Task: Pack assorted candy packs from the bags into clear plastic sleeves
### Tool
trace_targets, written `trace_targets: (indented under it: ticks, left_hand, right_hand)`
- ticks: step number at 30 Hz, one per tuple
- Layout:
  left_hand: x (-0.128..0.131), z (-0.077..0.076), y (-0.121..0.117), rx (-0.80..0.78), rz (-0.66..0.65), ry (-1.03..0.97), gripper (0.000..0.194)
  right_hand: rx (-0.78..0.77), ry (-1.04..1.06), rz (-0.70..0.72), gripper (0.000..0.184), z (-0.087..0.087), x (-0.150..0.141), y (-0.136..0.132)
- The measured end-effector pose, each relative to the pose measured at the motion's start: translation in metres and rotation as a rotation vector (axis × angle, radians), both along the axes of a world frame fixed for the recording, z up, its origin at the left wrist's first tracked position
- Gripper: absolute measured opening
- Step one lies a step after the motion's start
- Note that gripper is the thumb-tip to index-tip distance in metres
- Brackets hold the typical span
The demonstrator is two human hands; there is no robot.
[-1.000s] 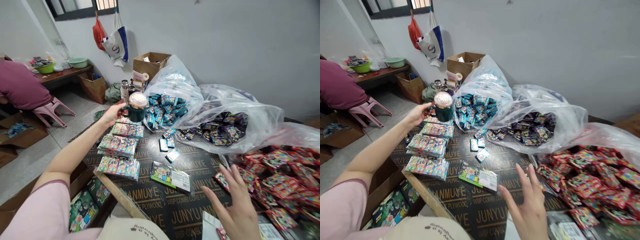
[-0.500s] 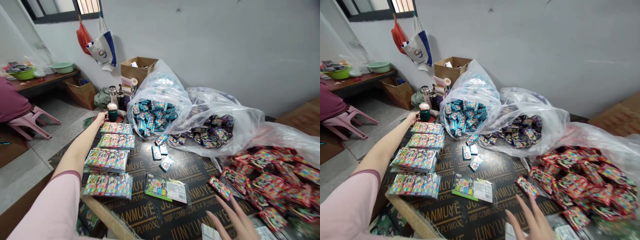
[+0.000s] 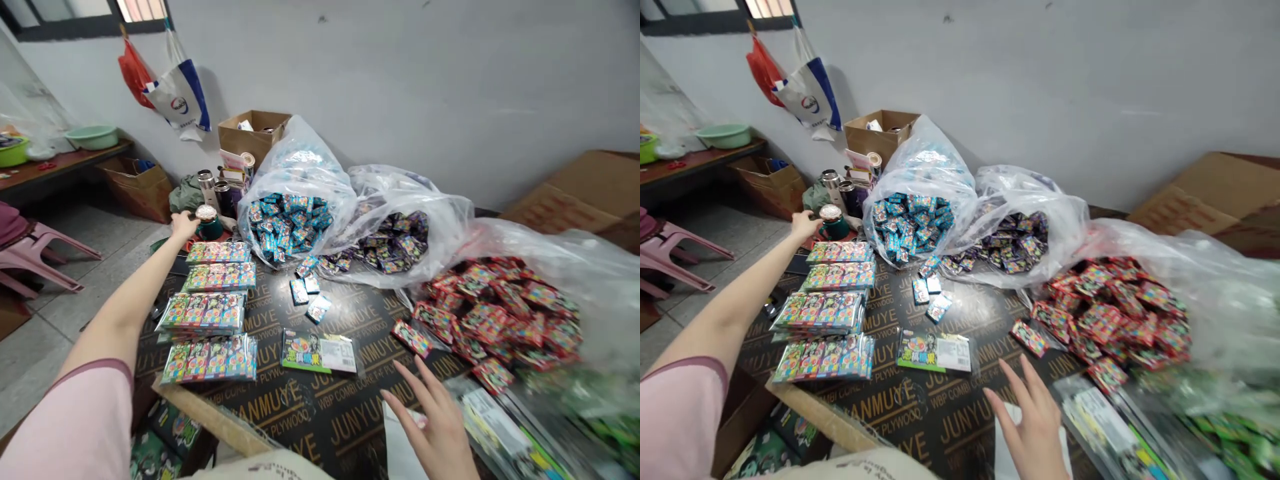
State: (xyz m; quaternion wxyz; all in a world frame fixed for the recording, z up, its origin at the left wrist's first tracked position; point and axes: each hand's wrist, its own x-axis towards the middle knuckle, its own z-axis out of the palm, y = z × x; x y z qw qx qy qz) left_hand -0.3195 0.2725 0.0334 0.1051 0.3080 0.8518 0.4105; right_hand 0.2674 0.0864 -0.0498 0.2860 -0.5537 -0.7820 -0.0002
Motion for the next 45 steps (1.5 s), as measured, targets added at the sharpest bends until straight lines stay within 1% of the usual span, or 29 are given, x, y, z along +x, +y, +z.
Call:
trace_targets:
  ticks: [2,4,5,6,7,8,9,10,12,14,15,17,18,19,20,21,23,25,27,28,29,31,33,34,36,39,42,44,45]
  left_hand:
    - [0.021,0.021,-0.020,-0.027,-0.146,0.325,0.056]
    - [0.048,0.041,-0.045,-0.128,-0.418,0.666,0.060]
    - [0.064,0.049,-0.059,-0.195,-0.591,0.749,0.060]
    - [0.081,0.054,-0.075,-0.284,-0.786,0.739,0.061]
    - [0.099,0.057,-0.092,-0.367,-0.997,0.668,0.065]
    - [0.119,0.055,-0.110,-0.429,-1.189,0.562,0.069]
    - [0.141,0.050,-0.128,-0.461,-1.363,0.451,0.070]
    - [0.164,0.040,-0.144,-0.454,-1.482,0.362,0.069]
    - [0.211,0.011,-0.170,-0.360,-1.629,0.259,0.062]
    - [0.256,-0.029,-0.179,-0.307,-1.697,0.272,0.063]
    - [0.276,-0.050,-0.178,-0.297,-1.687,0.310,0.067]
    - [0.307,-0.088,-0.169,-0.292,-1.577,0.426,0.081]
    - [0.318,-0.103,-0.163,-0.306,-1.523,0.471,0.088]
    - [0.327,-0.115,-0.158,-0.320,-1.473,0.494,0.090]
    - [0.335,-0.123,-0.155,-0.325,-1.425,0.499,0.090]
    - [0.341,-0.127,-0.154,-0.313,-1.378,0.485,0.089]
    - [0.351,-0.127,-0.162,-0.215,-1.258,0.411,0.091]
    - [0.361,-0.119,-0.182,-0.053,-1.115,0.298,0.102]
    - [0.371,-0.113,-0.210,0.094,-1.002,0.155,0.113]
    - [0.376,-0.113,-0.225,0.145,-0.969,0.070,0.114]
    - [0.380,-0.114,-0.240,0.183,-0.943,-0.032,0.111]
    - [0.388,-0.119,-0.264,0.234,-0.884,-0.280,0.089]
    - [0.394,-0.123,-0.279,0.282,-0.778,-0.561,0.062]
    - [0.396,-0.122,-0.283,0.311,-0.719,-0.704,0.054]
    - [0.399,-0.116,-0.285,0.362,-0.626,-0.971,0.051]
    - [0.397,-0.098,-0.279,0.352,-0.584,-1.267,0.050]
    - [0.392,-0.083,-0.266,0.302,-0.530,-1.376,0.043]
    - [0.387,-0.076,-0.256,0.268,-0.540,-1.359,0.035]
    - [0.385,-0.073,-0.252,0.265,-0.571,-1.317,0.031]
  right_hand:
    - [-0.054,0.028,-0.024,0.045,0.004,0.001,-0.014]
    - [-0.105,0.044,-0.051,0.046,0.008,0.001,-0.029]
    - [-0.122,0.045,-0.063,0.047,0.009,0.001,-0.036]
    - [-0.139,0.042,-0.071,0.047,0.010,0.001,-0.044]
    - [-0.156,0.034,-0.071,0.047,0.010,0.001,-0.051]
    - [-0.175,0.022,-0.067,0.047,0.009,0.000,-0.058]
    - [-0.196,0.005,-0.060,0.047,0.009,0.000,-0.065]
    - [-0.215,-0.013,-0.053,0.047,0.008,0.000,-0.072]
    - [-0.243,-0.042,-0.040,0.046,0.008,0.001,-0.086]
    - [-0.257,-0.052,-0.043,0.045,0.009,0.004,-0.100]
    - [-0.259,-0.043,-0.050,0.044,0.010,0.006,-0.107]
    - [-0.271,0.022,-0.056,0.043,0.009,0.010,-0.122]
    - [-0.288,0.087,-0.052,0.043,0.008,0.011,-0.129]
    - [-0.318,0.181,-0.043,0.043,0.005,0.011,-0.135]
    - [-0.370,0.305,-0.030,0.045,0.000,0.009,-0.140]
    - [-0.438,0.461,-0.021,0.048,-0.005,0.006,-0.143]
    - [-0.582,0.823,-0.042,0.061,-0.016,-0.007,-0.144]
    - [-0.668,1.152,-0.101,0.080,-0.024,-0.025,-0.136]
    - [-0.660,1.356,-0.148,0.091,-0.025,-0.045,-0.120]
    - [-0.625,1.406,-0.154,0.090,-0.023,-0.054,-0.110]
    - [-0.571,1.437,-0.155,0.084,-0.019,-0.063,-0.101]
    - [-0.443,1.472,-0.166,0.069,-0.010,-0.078,-0.087]
    - [-0.346,1.513,-0.198,0.059,-0.003,-0.088,-0.079]
    - [-0.331,1.535,-0.212,0.056,-0.001,-0.091,-0.077]
    - [-0.356,1.561,-0.212,0.049,0.000,-0.094,-0.076]
    - [-0.378,1.581,-0.202,0.031,0.000,-0.093,-0.077]
    - [-0.386,1.627,-0.225,0.016,0.003,-0.089,-0.075]
    - [-0.457,1.675,-0.200,0.010,0.008,-0.083,-0.070]
    - [-0.492,1.698,-0.179,0.010,0.010,-0.079,-0.068]
